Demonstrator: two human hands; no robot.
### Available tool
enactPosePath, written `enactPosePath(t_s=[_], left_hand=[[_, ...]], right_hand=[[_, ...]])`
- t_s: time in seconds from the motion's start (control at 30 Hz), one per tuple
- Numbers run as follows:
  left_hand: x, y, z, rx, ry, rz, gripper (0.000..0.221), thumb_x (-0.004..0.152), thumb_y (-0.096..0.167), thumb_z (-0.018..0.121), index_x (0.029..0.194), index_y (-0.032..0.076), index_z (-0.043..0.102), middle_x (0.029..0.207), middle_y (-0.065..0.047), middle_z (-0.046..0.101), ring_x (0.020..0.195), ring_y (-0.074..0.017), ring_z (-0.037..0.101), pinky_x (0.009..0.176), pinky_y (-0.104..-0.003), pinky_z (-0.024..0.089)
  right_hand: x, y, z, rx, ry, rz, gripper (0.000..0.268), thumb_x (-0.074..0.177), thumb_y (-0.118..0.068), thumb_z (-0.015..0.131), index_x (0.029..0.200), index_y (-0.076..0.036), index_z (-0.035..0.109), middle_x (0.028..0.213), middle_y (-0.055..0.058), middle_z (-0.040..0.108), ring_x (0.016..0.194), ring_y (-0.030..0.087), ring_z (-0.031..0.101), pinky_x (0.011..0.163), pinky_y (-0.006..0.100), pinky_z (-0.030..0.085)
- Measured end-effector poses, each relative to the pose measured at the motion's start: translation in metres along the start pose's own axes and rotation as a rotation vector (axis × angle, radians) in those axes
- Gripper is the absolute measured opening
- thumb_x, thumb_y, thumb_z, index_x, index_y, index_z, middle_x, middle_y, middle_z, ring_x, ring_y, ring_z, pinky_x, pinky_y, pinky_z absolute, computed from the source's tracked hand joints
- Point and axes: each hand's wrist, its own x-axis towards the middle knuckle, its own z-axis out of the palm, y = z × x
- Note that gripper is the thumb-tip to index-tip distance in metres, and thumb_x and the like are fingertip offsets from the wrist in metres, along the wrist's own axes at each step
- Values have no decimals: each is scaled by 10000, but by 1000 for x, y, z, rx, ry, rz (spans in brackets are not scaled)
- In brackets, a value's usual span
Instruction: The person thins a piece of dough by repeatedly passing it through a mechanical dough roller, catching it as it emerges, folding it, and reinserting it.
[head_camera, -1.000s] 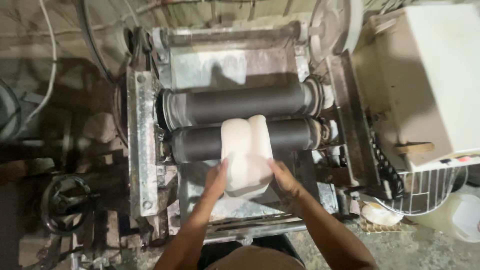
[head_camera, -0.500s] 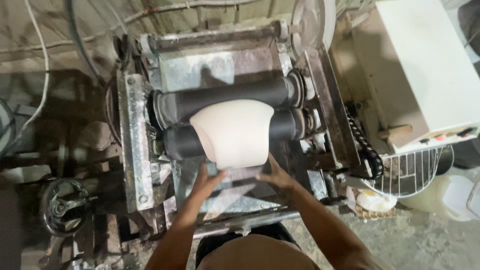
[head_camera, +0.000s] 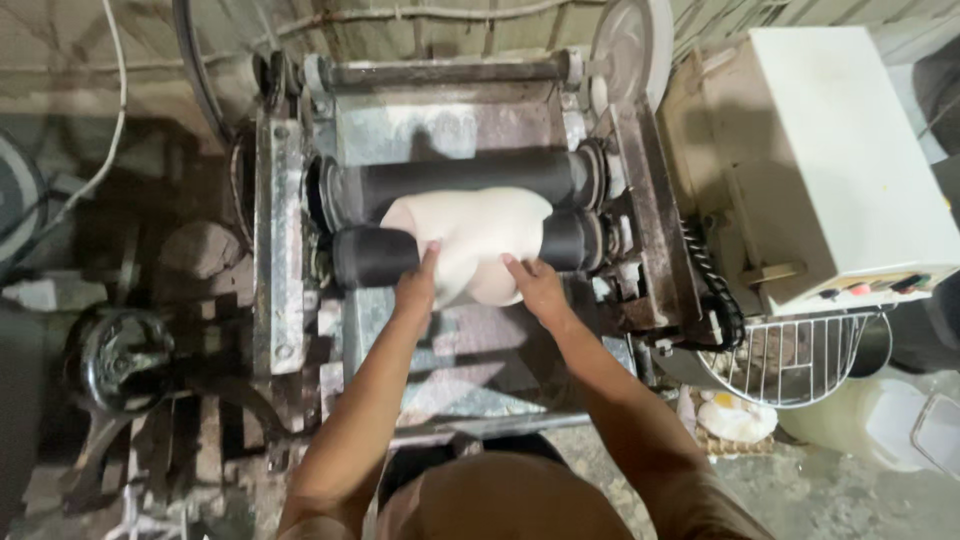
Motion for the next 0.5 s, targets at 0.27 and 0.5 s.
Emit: enactPosePath(t_s=[0.27, 0.5], left_hand=[[-13, -184, -49, -537, -55, -541, 602, 1004, 521, 524, 1495, 175, 486, 1551, -89, 504, 1291, -287, 503, 1027, -493, 417], [109, -243, 5, -757, 5, -192, 512, 1042, 410, 503, 1475, 139, 478, 1494, -42, 531, 1287, -204, 508, 1054, -424, 432]], right_hand=[[-80, 174, -48, 401, 84, 524, 469, 1075, -352, 621, 1371, 10, 582, 1158, 137, 589, 1020, 262, 572, 856, 441, 432], [61, 244, -6, 906, 310, 309, 506, 1111, -326, 489, 1569, -152, 363, 1566, 75, 478, 1443, 275, 437, 1168, 508, 318]])
